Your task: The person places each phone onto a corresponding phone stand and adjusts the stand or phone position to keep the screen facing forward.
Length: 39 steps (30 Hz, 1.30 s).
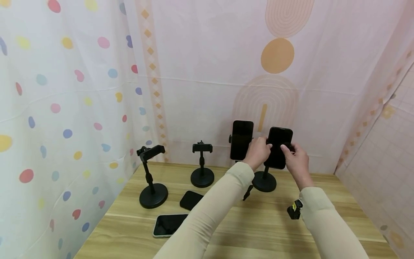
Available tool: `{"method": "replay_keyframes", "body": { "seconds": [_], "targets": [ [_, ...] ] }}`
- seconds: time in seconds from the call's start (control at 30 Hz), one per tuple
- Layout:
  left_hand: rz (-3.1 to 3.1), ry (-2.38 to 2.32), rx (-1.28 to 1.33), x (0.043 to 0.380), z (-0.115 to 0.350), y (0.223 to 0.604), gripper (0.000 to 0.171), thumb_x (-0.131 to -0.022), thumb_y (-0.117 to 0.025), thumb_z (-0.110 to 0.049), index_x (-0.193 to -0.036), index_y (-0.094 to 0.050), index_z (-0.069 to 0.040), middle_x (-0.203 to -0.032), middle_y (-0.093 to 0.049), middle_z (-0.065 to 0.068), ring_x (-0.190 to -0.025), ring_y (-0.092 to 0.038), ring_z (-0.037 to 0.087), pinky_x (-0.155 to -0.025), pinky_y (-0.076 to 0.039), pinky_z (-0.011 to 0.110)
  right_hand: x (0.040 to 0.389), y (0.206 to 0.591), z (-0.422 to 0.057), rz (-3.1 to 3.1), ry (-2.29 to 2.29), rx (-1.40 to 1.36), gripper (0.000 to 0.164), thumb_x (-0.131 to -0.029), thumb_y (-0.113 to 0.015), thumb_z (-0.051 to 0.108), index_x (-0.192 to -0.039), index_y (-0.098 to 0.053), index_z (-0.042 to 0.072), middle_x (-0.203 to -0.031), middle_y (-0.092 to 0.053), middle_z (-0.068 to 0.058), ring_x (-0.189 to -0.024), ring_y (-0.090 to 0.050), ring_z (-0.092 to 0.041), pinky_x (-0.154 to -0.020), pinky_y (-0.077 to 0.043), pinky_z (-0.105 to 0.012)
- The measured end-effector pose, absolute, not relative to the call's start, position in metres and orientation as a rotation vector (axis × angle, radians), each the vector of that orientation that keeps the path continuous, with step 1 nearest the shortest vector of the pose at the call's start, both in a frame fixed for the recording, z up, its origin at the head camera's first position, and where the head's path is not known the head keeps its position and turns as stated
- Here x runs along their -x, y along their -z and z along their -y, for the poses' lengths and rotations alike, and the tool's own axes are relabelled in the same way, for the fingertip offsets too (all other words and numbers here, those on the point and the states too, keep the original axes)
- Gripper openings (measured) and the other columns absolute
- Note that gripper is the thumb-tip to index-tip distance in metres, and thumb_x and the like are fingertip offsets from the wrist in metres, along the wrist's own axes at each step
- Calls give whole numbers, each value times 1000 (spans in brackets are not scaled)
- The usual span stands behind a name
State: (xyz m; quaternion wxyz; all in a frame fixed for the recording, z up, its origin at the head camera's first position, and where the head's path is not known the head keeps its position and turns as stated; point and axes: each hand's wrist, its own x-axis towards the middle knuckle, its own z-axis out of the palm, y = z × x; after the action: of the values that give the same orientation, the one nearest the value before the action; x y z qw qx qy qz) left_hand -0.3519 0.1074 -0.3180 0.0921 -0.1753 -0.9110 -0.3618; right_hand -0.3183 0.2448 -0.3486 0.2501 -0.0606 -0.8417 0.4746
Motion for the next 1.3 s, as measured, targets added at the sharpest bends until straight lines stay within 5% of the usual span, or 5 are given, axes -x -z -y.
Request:
{"method": "replay_keyframes", "body": {
  "seconds": [0.13,0.43,1.3],
  "targets": [
    [2702,1054,513,352,-109,319,34,-102,-57,-24,-131,-63,-7,-83,-64,5,-66,-61,14,-59,-47,25,318,350,-246,2311,-1288,168,46,-104,-52,35,-127,-56,-4,-123,-61,-27,-110,-60,-37,-81,-48,-40],
    [2702,1023,448,350,-113,319,34,-101,-59,-27,-130,-65,-10,-112,-70,6,-89,-68,16,-68,-52,25,320,352,-252,2349,-1299,118,53,-104,-48,40,-132,-53,-5,-128,-57,-29,-118,-56,-42,-92,-46,-51],
    [2712,983,408,349,-115,319,32,-100,-60,-30,-127,-67,-13,-78,-63,-1,-65,-58,9,-59,-47,23,320,351,-257,2367,-1290,104,55,-105,-48,40,-134,-52,-6,-133,-54,-29,-123,-51,-43,-99,-43,-55]
  ]
}}
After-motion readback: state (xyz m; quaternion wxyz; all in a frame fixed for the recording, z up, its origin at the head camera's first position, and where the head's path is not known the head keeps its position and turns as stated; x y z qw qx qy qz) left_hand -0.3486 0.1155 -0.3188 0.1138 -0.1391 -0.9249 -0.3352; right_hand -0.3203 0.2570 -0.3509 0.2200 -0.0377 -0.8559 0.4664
